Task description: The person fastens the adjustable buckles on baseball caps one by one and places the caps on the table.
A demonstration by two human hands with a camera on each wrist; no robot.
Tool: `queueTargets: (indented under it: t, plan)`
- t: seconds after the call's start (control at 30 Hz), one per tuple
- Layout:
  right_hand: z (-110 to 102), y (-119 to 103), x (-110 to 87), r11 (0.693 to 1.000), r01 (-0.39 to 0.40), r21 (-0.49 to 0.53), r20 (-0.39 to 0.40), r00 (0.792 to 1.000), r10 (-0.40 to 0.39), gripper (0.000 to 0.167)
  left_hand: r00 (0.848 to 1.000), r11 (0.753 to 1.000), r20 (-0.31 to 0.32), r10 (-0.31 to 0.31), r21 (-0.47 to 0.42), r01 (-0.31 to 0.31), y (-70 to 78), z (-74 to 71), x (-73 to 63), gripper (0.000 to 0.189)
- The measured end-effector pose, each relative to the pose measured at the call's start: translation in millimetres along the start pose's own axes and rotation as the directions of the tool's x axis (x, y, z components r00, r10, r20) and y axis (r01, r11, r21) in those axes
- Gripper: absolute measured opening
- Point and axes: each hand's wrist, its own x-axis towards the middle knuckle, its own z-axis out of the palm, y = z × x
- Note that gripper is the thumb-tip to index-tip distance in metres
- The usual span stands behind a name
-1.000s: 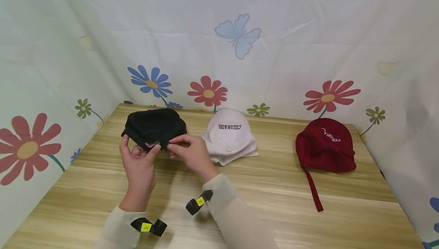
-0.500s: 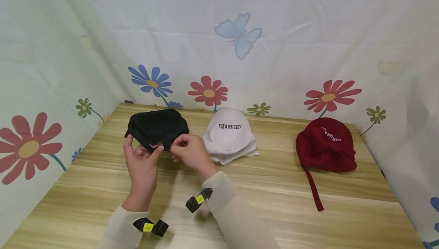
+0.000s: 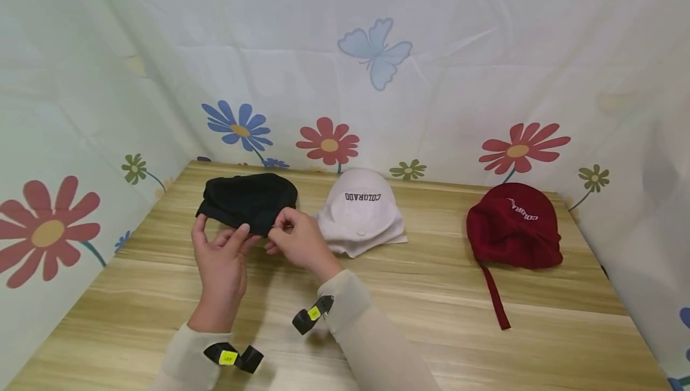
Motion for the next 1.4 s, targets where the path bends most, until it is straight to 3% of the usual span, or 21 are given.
queueTargets:
  t: [0.2,0.77,1.13,1.4]
  plan:
    - [-3,1,0.0,0.999,-0.035,0.041,0.020,0.999,0.034,0.008,1.000,0.999,-0.020,-0.003,0.031,0.004,1.1,1.2,-0.5,0.085]
    - [-7,1,-0.9,0.998,-0.043,-0.049,0.046,0.998,0.045,0.007,0.999,0.999,-0.042,-0.030,0.016,0.031,1.2,-1.3,-0.4,0.079]
    - [-8,6,0.3,0.998,-0.018,0.057,0.057,0.998,0.015,0.010,0.998,0.998,-0.051,-0.047,-0.049,0.044,2.1,-1.3,2.5,0.066]
    - [-9,9,0.9,0.991,-0.061,0.122,0.060,0.997,0.054,0.010,0.998,0.995,-0.043,-0.045,-0.090,0.041,2.6,-1.9,3.4,0.065]
